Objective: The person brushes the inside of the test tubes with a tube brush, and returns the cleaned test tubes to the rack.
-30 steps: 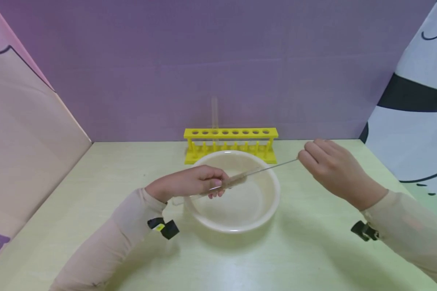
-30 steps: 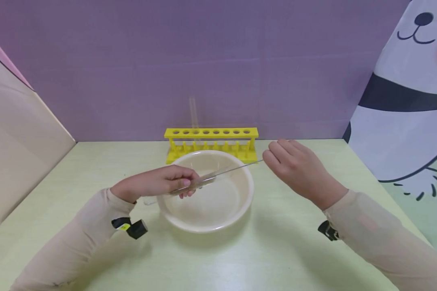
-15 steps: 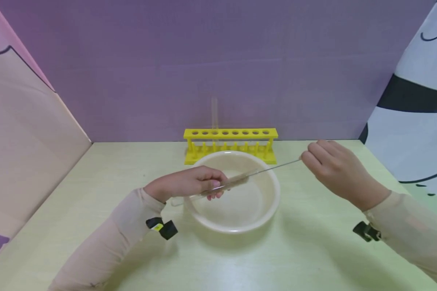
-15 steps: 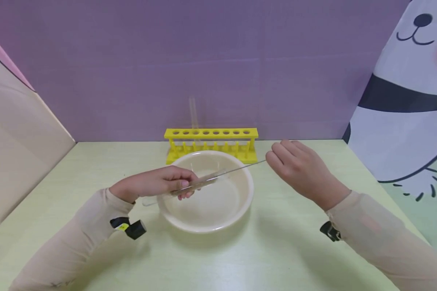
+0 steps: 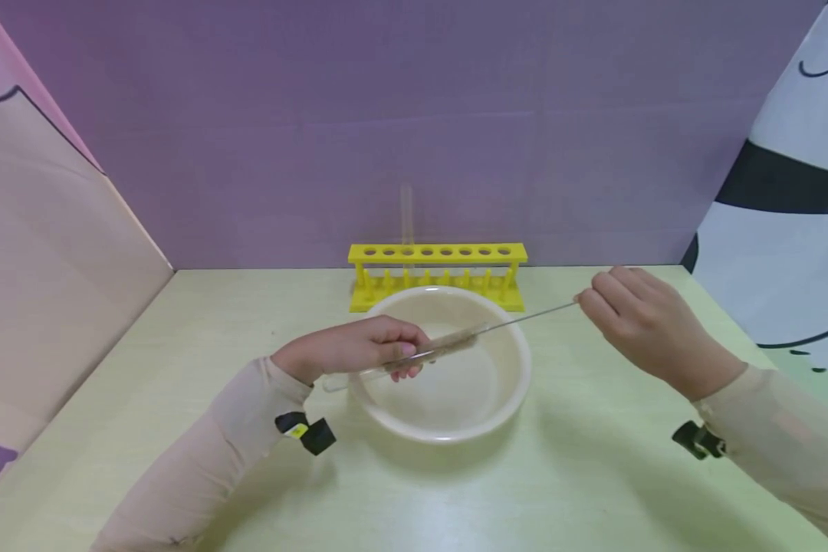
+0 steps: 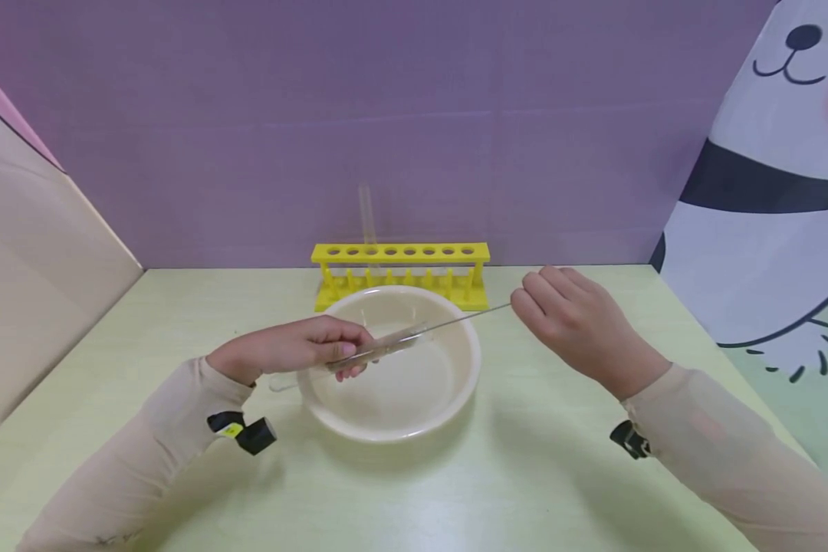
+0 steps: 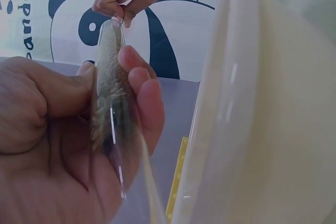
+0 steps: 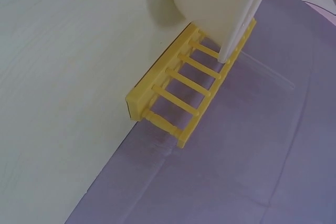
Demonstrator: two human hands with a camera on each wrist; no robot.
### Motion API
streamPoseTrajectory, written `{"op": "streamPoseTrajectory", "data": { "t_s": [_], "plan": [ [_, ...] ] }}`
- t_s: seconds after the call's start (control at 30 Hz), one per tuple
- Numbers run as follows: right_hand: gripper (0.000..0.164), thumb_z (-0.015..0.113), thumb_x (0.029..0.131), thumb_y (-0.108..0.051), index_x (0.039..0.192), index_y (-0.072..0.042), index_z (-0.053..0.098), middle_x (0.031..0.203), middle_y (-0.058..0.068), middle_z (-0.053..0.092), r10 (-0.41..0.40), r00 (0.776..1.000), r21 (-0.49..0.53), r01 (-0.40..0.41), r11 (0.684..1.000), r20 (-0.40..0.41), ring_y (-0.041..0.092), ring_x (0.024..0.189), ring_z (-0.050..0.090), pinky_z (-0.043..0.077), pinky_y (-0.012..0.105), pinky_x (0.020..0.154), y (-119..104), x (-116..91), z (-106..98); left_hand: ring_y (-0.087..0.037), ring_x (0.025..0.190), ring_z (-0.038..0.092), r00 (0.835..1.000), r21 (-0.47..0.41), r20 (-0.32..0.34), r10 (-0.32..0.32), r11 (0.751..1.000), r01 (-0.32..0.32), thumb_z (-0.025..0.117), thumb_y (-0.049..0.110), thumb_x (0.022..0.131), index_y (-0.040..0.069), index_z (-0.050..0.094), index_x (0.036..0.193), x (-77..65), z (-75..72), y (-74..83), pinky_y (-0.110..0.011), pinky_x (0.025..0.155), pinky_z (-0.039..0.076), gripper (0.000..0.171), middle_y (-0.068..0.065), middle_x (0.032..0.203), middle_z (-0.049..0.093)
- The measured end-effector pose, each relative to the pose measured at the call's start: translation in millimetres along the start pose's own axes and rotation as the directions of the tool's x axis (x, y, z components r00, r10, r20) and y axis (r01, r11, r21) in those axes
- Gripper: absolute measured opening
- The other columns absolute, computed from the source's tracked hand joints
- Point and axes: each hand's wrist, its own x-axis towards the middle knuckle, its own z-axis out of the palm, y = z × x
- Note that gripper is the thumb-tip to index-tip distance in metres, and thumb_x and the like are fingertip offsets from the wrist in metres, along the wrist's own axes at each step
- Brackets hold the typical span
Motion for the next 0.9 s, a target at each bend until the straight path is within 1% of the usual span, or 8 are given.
{"op": "streamPoseTrajectory", "data": {
  "t_s": [0.13,0.33,0.4,0.53,0.7,0.77,0.8,0.9],
  "plan": [
    [0.041,0.021,0.104,-0.007,0.079,0.006,0.051,0.068,0.013,0.045,-0.005,0.999,0.023,0.006,1.000,-0.032,0.027,0.056,0.042,0.040,0.037,0.047,0.4,0.3,0.8,-0.016,0.074,0.050,1.000,-0.016,0.010,0.012,1.000,-0.012,0.038,0.006,0.101,-0.004,0.056,0.108,-0.7,-0.6,-1.0,-0.038,0.072,0.047,0.021,-0.009,0.084,0.054],
    [0.037,0.025,0.103,-0.005,0.080,0.005,0.052,0.068,0.013,0.046,-0.014,1.000,-0.010,0.014,1.000,-0.016,0.026,0.057,0.044,0.042,0.035,0.049,1.9,-2.8,-0.6,-0.016,0.074,0.050,1.000,-0.025,0.019,0.022,0.999,-0.022,0.038,0.006,0.101,-0.004,0.056,0.109,-1.4,-0.8,-0.1,-0.038,0.072,0.047,0.022,-0.007,0.084,0.055],
    [0.036,0.026,0.103,-0.005,0.080,0.005,0.052,0.068,0.013,0.046,-0.020,0.999,-0.022,0.019,1.000,-0.031,0.026,0.057,0.045,0.043,0.035,0.049,2.3,-3.5,-0.6,-0.016,0.074,0.050,0.999,-0.029,0.024,0.024,0.999,-0.024,0.038,0.006,0.101,-0.005,0.055,0.109,-1.9,-0.9,0.1,-0.036,0.072,0.047,0.022,-0.009,0.084,0.054],
    [0.036,0.027,0.103,-0.005,0.080,0.005,0.053,0.067,0.013,0.046,-0.026,0.995,-0.016,0.025,1.000,-0.092,0.026,0.056,0.044,0.042,0.037,0.048,3.4,-3.3,1.0,-0.016,0.074,0.051,0.999,-0.025,0.028,0.023,0.999,-0.022,0.038,0.006,0.101,-0.004,0.056,0.110,-2.8,-1.0,0.1,-0.031,0.071,0.046,0.022,-0.014,0.085,0.054],
    [0.035,0.028,0.103,-0.006,0.080,0.005,0.052,0.067,0.013,0.046,-0.029,0.993,-0.020,0.027,0.999,-0.113,0.027,0.056,0.044,0.042,0.037,0.047,3.9,-2.8,1.3,-0.017,0.075,0.051,0.999,-0.025,0.034,0.029,0.999,-0.028,0.038,0.007,0.101,-0.003,0.056,0.110,-3.5,-2.0,-1.0,-0.035,0.072,0.047,0.023,-0.019,0.086,0.054],
    [0.035,0.028,0.103,-0.005,0.080,0.006,0.052,0.067,0.014,0.046,-0.030,0.993,-0.022,0.028,0.999,-0.116,0.027,0.056,0.044,0.042,0.037,0.047,4.0,-2.5,1.2,-0.017,0.075,0.051,0.999,-0.028,0.037,0.034,0.999,-0.033,0.038,0.008,0.101,-0.003,0.056,0.110,-3.8,-2.7,-1.5,-0.039,0.073,0.047,0.023,-0.016,0.086,0.055],
    [0.035,0.029,0.103,-0.005,0.080,0.006,0.052,0.067,0.014,0.046,-0.031,0.993,-0.022,0.029,0.999,-0.117,0.027,0.056,0.044,0.042,0.038,0.047,4.2,-2.5,1.3,-0.017,0.075,0.051,0.999,-0.029,0.040,0.036,0.999,-0.035,0.038,0.008,0.102,-0.003,0.056,0.110,-4.0,-3.0,-1.8,-0.038,0.073,0.047,0.023,-0.017,0.086,0.055],
    [0.034,0.030,0.103,-0.004,0.079,0.006,0.052,0.067,0.014,0.046,-0.032,0.992,-0.025,0.029,0.999,-0.125,0.028,0.056,0.045,0.042,0.038,0.048,5.0,-3.1,2.0,-0.017,0.074,0.051,0.997,-0.041,0.049,0.054,0.998,-0.052,0.038,0.009,0.102,-0.004,0.056,0.110,-4.4,-4.6,-3.3,-0.039,0.072,0.047,0.024,-0.010,0.084,0.054]
  ]
}}
